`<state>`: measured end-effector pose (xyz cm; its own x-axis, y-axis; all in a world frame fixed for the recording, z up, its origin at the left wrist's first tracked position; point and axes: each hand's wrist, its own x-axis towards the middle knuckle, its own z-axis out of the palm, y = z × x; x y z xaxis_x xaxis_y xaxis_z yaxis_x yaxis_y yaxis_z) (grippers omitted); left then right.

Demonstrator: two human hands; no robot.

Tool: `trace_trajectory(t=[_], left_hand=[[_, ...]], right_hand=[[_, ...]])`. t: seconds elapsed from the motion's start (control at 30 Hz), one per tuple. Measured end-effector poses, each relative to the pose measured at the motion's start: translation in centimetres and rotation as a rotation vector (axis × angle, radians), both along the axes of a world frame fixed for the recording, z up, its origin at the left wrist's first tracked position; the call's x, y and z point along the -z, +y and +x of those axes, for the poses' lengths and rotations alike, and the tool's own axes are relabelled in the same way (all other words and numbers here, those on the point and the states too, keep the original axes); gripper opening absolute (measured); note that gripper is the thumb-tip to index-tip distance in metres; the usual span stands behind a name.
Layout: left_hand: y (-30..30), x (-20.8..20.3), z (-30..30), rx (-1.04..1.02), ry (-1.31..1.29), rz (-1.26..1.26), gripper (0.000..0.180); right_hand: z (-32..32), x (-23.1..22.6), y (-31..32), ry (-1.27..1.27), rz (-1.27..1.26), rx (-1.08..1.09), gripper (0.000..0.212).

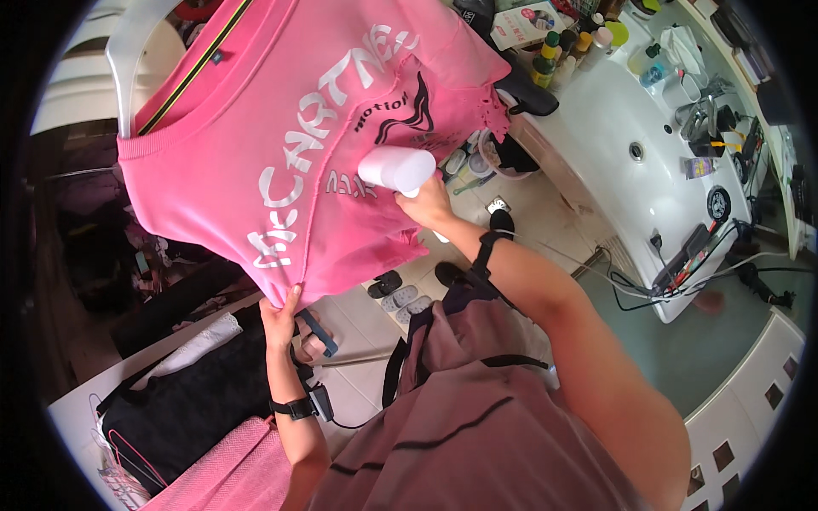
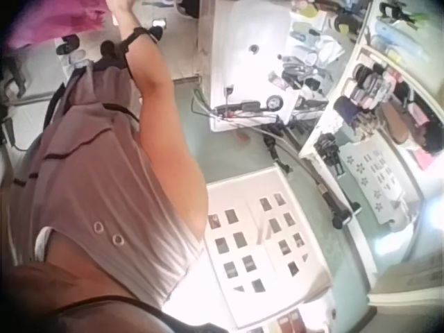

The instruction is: Steaming a pink sweatshirt and organizing clothes in a dressing area.

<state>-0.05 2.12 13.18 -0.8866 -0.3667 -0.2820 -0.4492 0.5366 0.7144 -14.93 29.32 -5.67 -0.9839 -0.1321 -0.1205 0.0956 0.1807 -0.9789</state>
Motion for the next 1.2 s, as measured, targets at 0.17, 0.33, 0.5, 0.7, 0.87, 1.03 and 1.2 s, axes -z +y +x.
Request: trace_trajectory(t=[0.17,0.33,0.5,0.7,0.87,1.03,1.2], left_hand=[[-2.2,0.9,2.8,-0.122,-0.033,0.144,0.024],[-1.3,1.7,3.5,-0.266,0.103,0.484,0.024],[-1.4,1.3,3.5,-0.231,0.196,0.525,0.022],[-3.1,1.4,4.6,-0.15,0.206,0.49,0.02],[-3.2,1.6,5.0,-0.13,0.253,0.551,0.022],[-3.6,1.2,5.5,-0.148,0.287,0.603,0.023],[-4.0,0.9,6.2,-0.09,0.304,0.567,0.025]], right_hand=[[1.6,-0.7,-2.8,0.363,-0.012,-0.005,0.032],[2.4,-1.7,-4.4,0.35,0.032,-0.083,0.033],[8.2,1.2,-5.7,0.323,0.056,-0.053,0.035],[9.5,-3.0,-9.2,0.607,0.202,-0.069,0.037],[12.1,1.3,-10.3,0.433,0.22,-0.086,0.039],[14.8,5.5,-10.1,0.209,0.126,0.034,0.042],[12.6,2.0,-11.1,0.195,-0.179,0.102,0.04]])
